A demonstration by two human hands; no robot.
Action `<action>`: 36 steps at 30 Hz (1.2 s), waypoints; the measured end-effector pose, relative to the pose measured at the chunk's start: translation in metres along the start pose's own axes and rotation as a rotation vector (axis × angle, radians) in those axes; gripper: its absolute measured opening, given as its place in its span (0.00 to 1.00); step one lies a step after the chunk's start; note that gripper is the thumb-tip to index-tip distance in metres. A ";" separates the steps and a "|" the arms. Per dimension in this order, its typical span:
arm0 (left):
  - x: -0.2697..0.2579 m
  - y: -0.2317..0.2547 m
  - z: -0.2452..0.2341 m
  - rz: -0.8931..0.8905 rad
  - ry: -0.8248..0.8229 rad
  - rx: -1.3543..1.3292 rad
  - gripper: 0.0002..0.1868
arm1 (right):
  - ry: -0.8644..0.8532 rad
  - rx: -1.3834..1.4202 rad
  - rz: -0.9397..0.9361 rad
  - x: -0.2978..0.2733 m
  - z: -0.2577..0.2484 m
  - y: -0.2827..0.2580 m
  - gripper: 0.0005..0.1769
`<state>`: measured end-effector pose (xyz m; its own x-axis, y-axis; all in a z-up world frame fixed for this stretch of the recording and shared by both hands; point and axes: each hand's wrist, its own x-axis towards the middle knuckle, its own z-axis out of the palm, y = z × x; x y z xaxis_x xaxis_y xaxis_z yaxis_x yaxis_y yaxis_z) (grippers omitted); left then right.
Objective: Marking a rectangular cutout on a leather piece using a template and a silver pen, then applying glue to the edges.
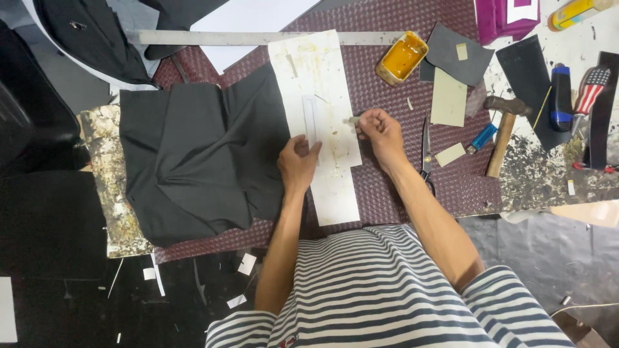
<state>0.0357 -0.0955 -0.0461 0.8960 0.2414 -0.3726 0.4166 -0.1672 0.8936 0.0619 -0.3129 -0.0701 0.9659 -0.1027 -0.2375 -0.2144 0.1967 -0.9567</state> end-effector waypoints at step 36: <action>0.047 -0.003 -0.038 0.693 -0.208 1.032 0.24 | -0.262 -0.794 -0.342 0.098 0.067 -0.023 0.07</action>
<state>0.0703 -0.0472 -0.0571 0.9421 -0.3348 -0.0209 -0.3081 -0.8883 0.3405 0.1710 -0.2626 -0.0599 0.9765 0.2126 0.0343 0.1476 -0.5447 -0.8255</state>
